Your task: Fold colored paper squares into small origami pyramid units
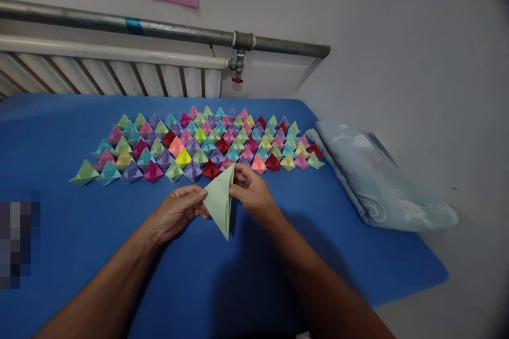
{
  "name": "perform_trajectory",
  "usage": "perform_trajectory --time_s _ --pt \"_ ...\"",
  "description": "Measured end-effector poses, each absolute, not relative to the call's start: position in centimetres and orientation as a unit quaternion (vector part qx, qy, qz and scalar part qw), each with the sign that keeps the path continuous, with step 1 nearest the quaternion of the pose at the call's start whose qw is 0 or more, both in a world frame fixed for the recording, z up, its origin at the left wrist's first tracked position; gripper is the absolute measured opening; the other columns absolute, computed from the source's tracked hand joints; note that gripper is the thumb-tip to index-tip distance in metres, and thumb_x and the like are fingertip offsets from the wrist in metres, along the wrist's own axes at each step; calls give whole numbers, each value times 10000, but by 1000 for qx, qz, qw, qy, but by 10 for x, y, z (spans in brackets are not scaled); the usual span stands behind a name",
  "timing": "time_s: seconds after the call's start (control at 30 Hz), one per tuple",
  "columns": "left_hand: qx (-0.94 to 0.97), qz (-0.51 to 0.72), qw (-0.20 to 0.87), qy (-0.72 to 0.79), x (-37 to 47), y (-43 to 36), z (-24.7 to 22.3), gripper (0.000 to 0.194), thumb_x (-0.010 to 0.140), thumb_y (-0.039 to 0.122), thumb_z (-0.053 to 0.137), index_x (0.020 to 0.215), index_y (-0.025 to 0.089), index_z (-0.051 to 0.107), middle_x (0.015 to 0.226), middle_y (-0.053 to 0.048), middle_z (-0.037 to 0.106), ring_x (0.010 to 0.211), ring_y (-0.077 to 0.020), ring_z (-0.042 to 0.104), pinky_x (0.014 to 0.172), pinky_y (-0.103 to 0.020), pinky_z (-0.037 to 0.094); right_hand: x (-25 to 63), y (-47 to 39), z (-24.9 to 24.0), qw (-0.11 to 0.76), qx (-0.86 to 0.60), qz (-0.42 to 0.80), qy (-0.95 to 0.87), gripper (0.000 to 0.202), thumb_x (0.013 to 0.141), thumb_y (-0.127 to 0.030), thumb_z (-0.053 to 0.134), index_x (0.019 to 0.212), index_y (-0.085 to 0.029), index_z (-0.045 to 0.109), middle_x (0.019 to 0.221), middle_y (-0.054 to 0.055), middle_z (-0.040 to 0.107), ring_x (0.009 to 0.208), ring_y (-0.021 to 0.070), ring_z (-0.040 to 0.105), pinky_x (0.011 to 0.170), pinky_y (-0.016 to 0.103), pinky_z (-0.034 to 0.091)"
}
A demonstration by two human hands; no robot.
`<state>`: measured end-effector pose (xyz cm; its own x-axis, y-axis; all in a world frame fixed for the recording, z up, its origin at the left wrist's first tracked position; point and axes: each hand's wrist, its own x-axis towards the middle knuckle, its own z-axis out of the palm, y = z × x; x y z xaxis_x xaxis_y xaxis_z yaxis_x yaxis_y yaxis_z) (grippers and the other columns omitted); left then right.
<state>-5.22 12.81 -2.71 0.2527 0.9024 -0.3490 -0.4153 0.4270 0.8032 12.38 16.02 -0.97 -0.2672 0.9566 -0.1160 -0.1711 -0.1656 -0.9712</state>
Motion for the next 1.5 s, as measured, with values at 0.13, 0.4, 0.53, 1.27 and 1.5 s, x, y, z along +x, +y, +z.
perform_trajectory --time_s 0.13,0.4,0.53,1.27,1.5 --pt "313 426 737 422 -52 127 -29 394 578 477 925 652 137 741 540 -34 698 490 -99 631 529 -177 512 125 163 -10 370 -439 674 -466 364 556 -177 729 908 -217 646 782 -35 681 773 152 640 732 270 498" --pt "310 394 751 430 -54 126 -30 459 620 536 888 707 109 747 610 -70 729 544 -129 674 550 -194 554 120 161 -21 319 -474 643 -510 208 570 -235 718 766 -188 666 609 -45 587 546 109 507 533 232 407" --pt "252 398 765 439 -55 126 -26 447 701 529 840 773 98 749 693 -101 754 612 -179 714 563 -245 594 118 160 -32 375 -448 606 -539 171 587 -284 720 710 -186 653 655 -29 624 621 129 567 609 248 460" --pt "242 376 737 507 -58 122 -12 369 554 419 914 619 138 684 533 -13 657 466 -113 580 469 -208 444 124 147 -34 382 -274 194 -861 198 927 -186 554 1047 -205 710 982 84 668 925 182 639 836 308 537" --pt "259 407 689 541 -65 127 -14 308 647 318 829 516 173 590 422 39 499 443 -122 524 474 -233 404 136 154 -27 326 -286 275 -858 403 816 -113 503 1170 -209 670 1155 110 662 1100 242 603 986 435 486"
